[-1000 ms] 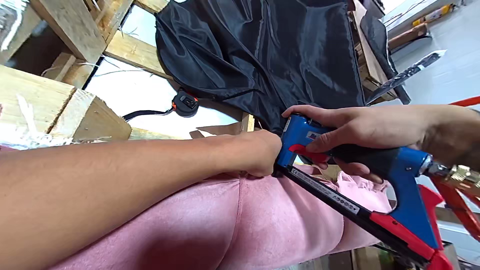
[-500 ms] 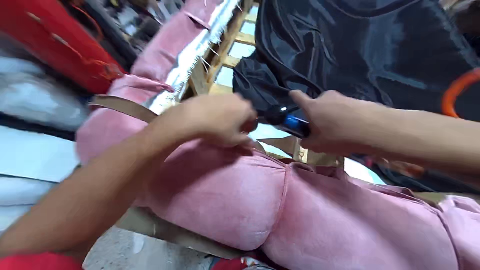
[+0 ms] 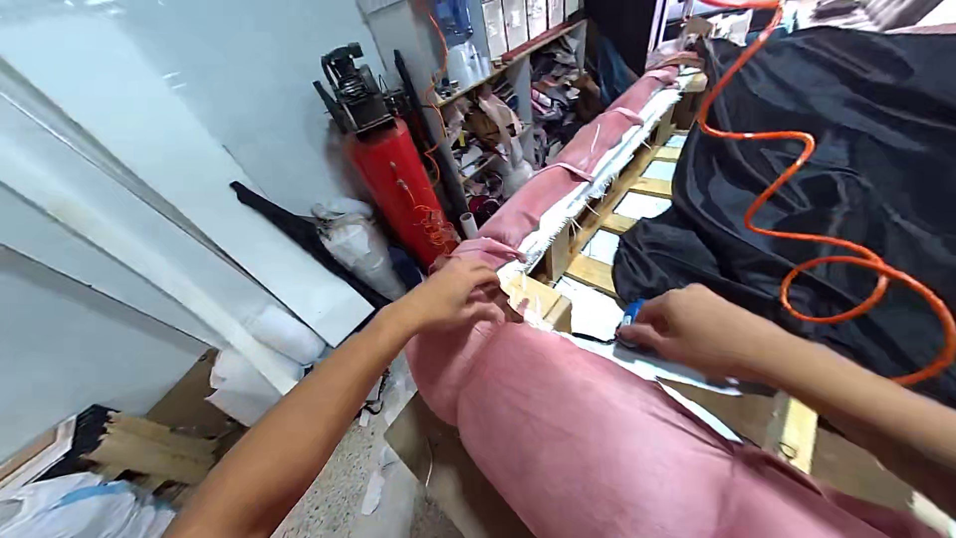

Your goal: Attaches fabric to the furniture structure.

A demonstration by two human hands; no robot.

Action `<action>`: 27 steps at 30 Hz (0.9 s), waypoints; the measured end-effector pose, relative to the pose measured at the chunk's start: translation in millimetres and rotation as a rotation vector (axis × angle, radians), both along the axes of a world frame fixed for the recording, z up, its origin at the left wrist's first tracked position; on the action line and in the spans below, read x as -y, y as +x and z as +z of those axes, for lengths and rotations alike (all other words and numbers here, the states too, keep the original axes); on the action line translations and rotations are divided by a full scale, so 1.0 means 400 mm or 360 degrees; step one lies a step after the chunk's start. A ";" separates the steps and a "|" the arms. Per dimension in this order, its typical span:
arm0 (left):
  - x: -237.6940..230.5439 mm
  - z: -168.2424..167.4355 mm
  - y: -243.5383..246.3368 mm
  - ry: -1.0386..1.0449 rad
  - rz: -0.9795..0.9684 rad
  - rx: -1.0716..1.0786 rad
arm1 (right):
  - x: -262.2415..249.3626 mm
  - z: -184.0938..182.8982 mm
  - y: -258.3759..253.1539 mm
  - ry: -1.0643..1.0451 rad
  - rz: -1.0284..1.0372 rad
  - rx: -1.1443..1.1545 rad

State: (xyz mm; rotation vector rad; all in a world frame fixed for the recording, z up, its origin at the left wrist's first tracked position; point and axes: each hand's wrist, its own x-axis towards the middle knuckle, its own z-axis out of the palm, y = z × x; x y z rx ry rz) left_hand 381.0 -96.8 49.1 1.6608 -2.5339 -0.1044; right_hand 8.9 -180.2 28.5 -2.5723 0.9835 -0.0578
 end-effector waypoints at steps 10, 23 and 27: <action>0.183 -0.015 0.033 0.0137 -0.0247 -0.0218 | -0.142 -0.016 0.342 0.0099 -0.0230 0.0394; 0.177 -0.082 0.421 -0.0401 0.0319 -0.1565 | -0.025 0.035 0.699 0.0964 -0.1060 0.0727; 0.036 -0.352 0.481 0.0388 0.0620 -0.1877 | -0.036 -0.017 0.749 0.1034 -0.1169 0.0984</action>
